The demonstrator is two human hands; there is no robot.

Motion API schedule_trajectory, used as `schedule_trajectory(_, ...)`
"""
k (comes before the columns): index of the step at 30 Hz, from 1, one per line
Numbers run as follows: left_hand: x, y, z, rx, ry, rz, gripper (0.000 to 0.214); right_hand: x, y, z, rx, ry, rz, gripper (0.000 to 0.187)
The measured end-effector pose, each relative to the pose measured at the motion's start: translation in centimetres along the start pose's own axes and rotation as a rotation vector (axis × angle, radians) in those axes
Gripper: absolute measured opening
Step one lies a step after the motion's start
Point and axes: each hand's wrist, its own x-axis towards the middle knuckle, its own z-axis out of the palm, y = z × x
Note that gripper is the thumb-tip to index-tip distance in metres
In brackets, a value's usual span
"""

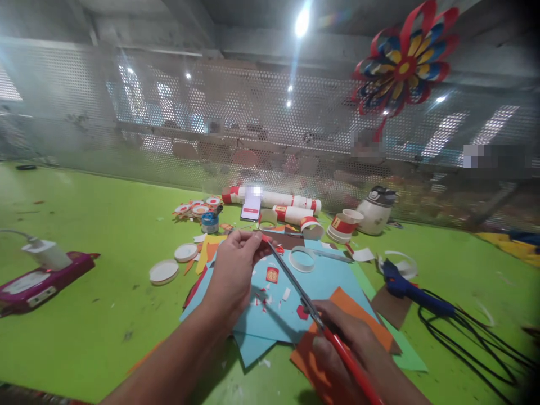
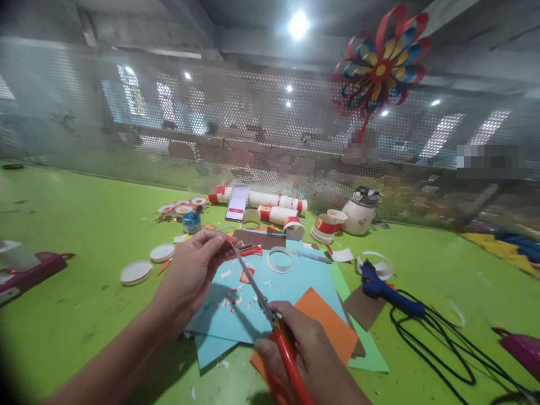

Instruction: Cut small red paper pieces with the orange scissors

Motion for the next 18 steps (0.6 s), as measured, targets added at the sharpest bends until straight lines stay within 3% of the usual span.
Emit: schedule_trajectory(18,-0.02,0.01,0.22,-0.033,0.012,-0.006,0.008,0.01,-0.02,-0.1,-0.032,0.002,0.008,0.026)
